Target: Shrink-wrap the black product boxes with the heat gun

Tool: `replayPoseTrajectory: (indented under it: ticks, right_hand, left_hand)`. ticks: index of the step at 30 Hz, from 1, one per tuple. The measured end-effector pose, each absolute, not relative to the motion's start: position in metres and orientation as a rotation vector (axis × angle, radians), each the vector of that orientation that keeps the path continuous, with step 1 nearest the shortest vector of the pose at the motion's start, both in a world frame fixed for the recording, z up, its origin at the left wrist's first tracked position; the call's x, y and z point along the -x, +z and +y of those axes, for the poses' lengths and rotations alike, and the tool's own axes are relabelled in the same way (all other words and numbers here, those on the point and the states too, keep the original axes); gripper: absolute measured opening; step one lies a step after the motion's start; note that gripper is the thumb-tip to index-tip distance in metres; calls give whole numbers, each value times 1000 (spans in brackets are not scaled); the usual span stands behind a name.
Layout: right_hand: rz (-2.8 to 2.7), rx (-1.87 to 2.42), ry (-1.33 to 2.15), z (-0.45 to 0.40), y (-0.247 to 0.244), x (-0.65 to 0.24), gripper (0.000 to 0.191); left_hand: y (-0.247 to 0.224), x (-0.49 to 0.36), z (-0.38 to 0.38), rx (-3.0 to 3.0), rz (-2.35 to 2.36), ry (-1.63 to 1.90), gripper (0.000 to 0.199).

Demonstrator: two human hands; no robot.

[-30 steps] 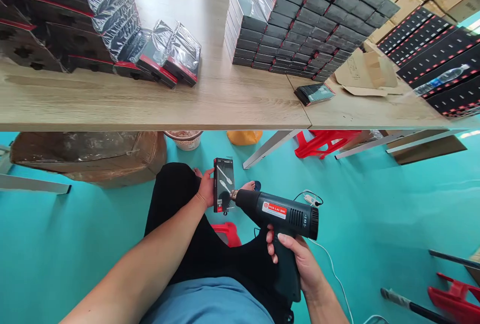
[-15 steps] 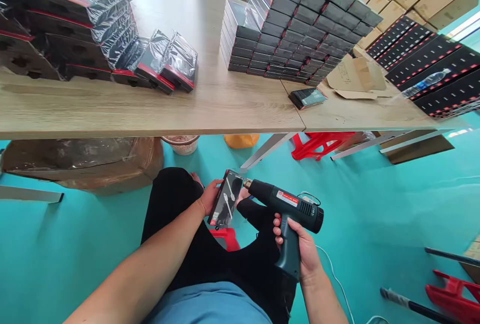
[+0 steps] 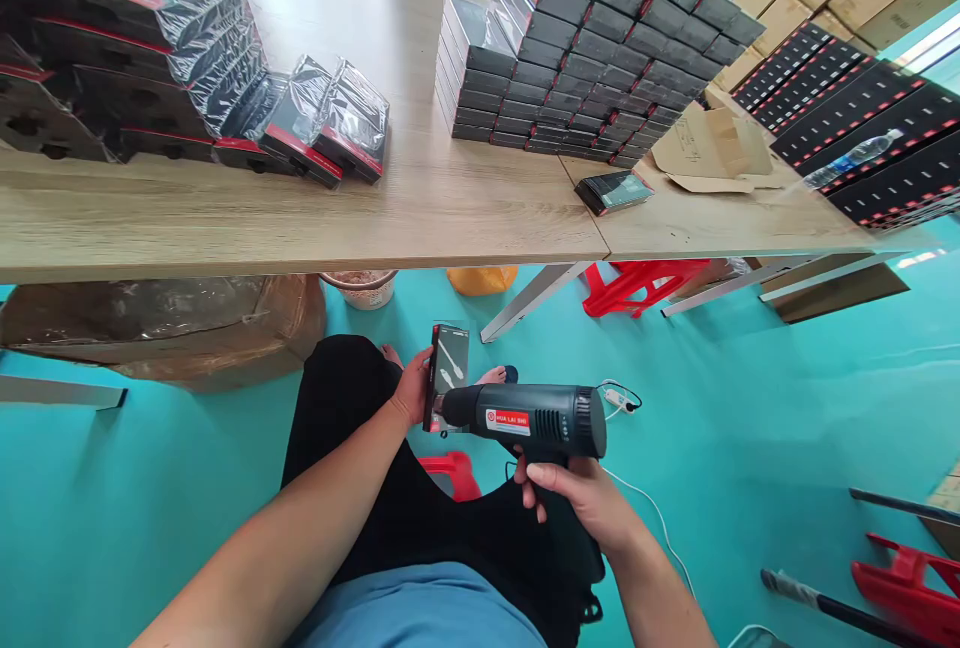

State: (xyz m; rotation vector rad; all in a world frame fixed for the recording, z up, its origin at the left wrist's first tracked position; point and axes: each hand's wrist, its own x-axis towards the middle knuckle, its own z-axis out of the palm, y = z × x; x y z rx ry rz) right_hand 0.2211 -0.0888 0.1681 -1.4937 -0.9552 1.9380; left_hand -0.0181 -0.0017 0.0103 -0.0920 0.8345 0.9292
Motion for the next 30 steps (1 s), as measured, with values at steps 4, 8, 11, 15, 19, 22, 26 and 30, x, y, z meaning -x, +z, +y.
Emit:
replayPoseTrajectory:
  ticks: [4, 8, 11, 15, 19, 22, 26, 30]
  right_hand:
    - [-949, 1627, 1705, -95, 171, -224, 42]
    - [-986, 1569, 1870, -105, 169, -226, 41]
    - [-899, 1572, 1773, -113, 165, -224, 39]
    - [-704, 1540, 1775, -116, 161, -226, 46]
    - [-431, 1408, 1792, -108, 162, -234, 40]
    - [-197, 1331, 1732, -98, 164, -240, 35]
    - [-124, 1311, 1738, -89, 168, -246, 29]
    - [-109, 1321, 1751, -89, 168, -245, 26]
  left_hand:
    - [6, 27, 2, 64, 746, 1095, 58]
    - [3, 29, 4, 5, 701, 1176, 63]
    - [4, 28, 5, -24, 708, 1152, 68]
    - [7, 27, 3, -25, 697, 1050, 69]
    - [12, 25, -2, 23, 623, 928, 65]
    - [10, 24, -5, 22, 552, 846, 63]
    - [3, 23, -7, -18, 557, 802, 57]
    - [3, 23, -8, -30, 580, 787, 53]
